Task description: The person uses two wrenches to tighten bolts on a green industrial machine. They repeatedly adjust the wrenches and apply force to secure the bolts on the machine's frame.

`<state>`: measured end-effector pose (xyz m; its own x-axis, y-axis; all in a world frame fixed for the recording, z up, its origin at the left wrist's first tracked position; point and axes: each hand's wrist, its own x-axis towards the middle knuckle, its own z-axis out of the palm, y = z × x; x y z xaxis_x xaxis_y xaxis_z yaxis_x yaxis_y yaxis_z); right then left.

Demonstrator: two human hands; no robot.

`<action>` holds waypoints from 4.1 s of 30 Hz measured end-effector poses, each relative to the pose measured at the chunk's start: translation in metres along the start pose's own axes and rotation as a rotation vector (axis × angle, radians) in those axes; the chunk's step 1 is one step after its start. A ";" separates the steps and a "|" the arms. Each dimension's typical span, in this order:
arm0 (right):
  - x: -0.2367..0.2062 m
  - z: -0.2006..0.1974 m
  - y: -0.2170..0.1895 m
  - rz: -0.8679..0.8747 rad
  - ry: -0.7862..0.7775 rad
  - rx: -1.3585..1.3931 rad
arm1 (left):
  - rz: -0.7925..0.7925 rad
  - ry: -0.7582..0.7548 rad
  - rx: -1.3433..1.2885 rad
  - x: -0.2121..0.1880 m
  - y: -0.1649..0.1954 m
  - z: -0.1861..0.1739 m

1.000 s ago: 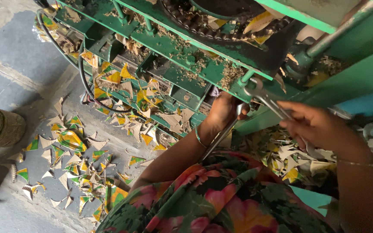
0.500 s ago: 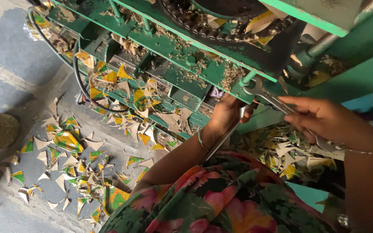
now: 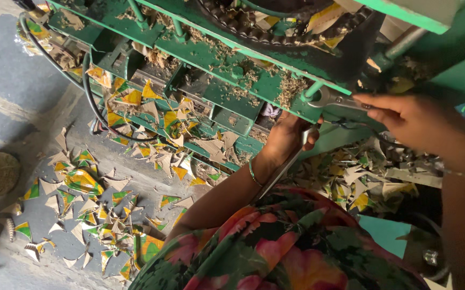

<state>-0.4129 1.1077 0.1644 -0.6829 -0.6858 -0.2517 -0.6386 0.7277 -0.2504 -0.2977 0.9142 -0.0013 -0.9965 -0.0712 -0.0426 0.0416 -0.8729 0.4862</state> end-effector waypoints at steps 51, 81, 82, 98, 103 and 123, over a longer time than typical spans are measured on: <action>-0.045 0.035 -0.037 0.180 -0.209 0.488 | -0.064 -0.109 0.013 0.002 0.008 -0.024; -0.014 0.025 -0.043 0.504 -0.300 0.723 | -0.060 -0.139 -0.179 0.021 -0.013 -0.042; -0.007 0.019 -0.035 0.496 -0.315 0.656 | -0.042 -0.120 -0.189 0.020 -0.012 -0.041; -0.069 0.069 -0.028 0.194 -0.053 0.770 | 0.063 -0.204 -0.161 0.017 -0.009 -0.037; -0.060 0.111 -0.092 0.345 -0.154 1.353 | -0.095 0.039 -0.049 0.010 -0.002 -0.025; -0.037 0.027 0.015 0.502 -0.288 0.835 | -0.087 -0.104 -0.187 0.029 -0.020 -0.058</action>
<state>-0.3876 1.1431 0.1447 -0.6223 -0.3599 -0.6952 0.2253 0.7682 -0.5993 -0.3235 0.9014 -0.0631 -0.9986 0.0502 0.0179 -0.0421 -0.9485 0.3140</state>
